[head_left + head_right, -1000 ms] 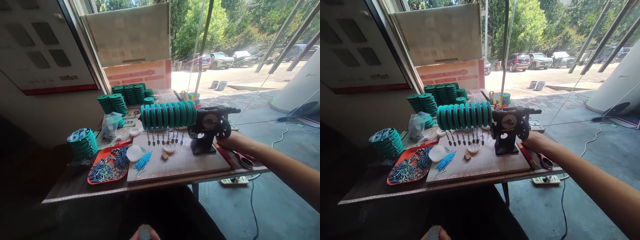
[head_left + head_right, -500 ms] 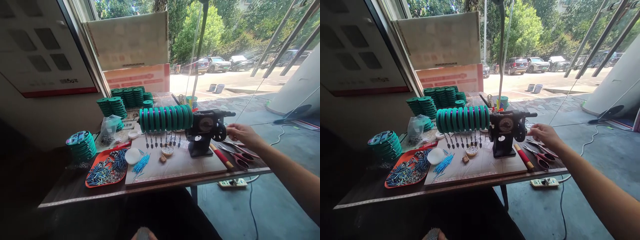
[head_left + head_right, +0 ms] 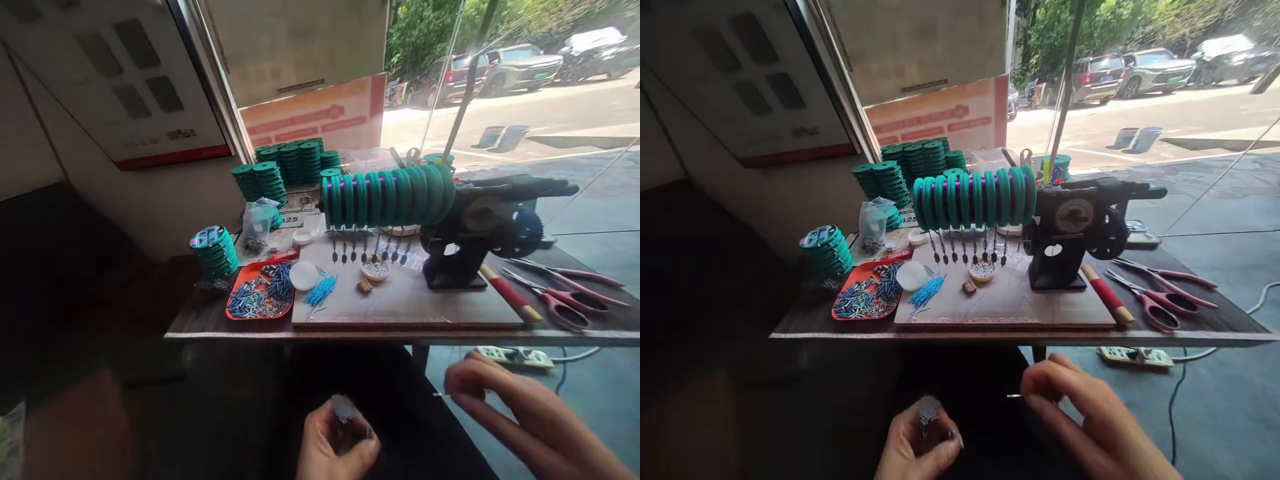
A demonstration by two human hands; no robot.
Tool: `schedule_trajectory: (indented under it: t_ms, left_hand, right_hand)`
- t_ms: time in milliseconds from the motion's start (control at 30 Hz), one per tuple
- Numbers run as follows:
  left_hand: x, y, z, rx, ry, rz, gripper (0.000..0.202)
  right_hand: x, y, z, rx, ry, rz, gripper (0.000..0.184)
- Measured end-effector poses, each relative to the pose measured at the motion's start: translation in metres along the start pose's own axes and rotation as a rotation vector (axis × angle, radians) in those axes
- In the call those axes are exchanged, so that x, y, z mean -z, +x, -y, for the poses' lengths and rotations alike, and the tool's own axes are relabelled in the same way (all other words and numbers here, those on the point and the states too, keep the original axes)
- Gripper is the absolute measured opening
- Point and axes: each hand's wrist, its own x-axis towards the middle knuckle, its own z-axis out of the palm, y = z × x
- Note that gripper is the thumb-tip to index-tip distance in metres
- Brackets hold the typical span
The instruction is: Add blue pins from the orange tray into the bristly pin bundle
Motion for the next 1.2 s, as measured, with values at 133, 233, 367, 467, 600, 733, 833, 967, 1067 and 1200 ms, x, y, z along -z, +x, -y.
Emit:
schedule_trajectory:
  t_ms: [133,233,367,467,600,733,833,967,1067,1200]
  left_hand:
    - [0.006,-0.004,0.005,-0.034,0.04,-0.05,0.018]
    - [0.01,-0.005,0.008,-0.049,0.033,-0.073,0.019]
    - [0.01,-0.005,0.008,-0.095,0.08,-0.074,0.016]
    - [0.01,-0.006,0.006,-0.122,0.149,-0.069,0.013]
    - [0.01,-0.007,0.001,-0.115,0.233,-0.079,0.01]
    - [0.011,-0.007,-0.001,-0.111,0.272,-0.09,0.011]
    - [0.01,-0.007,0.001,-0.106,0.247,-0.086,0.011]
    - [0.01,-0.007,0.004,-0.093,0.159,-0.091,0.011]
    - [0.01,-0.007,0.006,-0.087,0.145,-0.099,0.012]
    - [0.009,-0.007,0.005,-0.093,0.166,-0.102,0.011]
  right_hand:
    - [-0.044,0.004,0.008,0.126,0.046,0.163,0.013]
    - [-0.057,0.006,0.005,0.067,0.092,0.236,0.018]
    - [-0.064,0.003,0.004,0.095,0.072,0.243,0.019]
    - [-0.069,0.004,0.009,0.205,-0.032,0.19,0.018]
    - [-0.073,0.009,0.014,0.324,-0.202,0.132,0.018]
    - [-0.077,0.008,0.012,0.331,-0.254,0.115,0.019]
    - [-0.078,0.006,0.008,0.219,-0.149,0.163,0.019]
    - [-0.072,0.009,0.009,0.062,0.074,0.229,0.024]
    - [-0.069,0.011,0.012,-0.102,0.19,0.158,0.033]
    - [-0.076,0.006,0.013,-0.167,0.351,0.074,0.032]
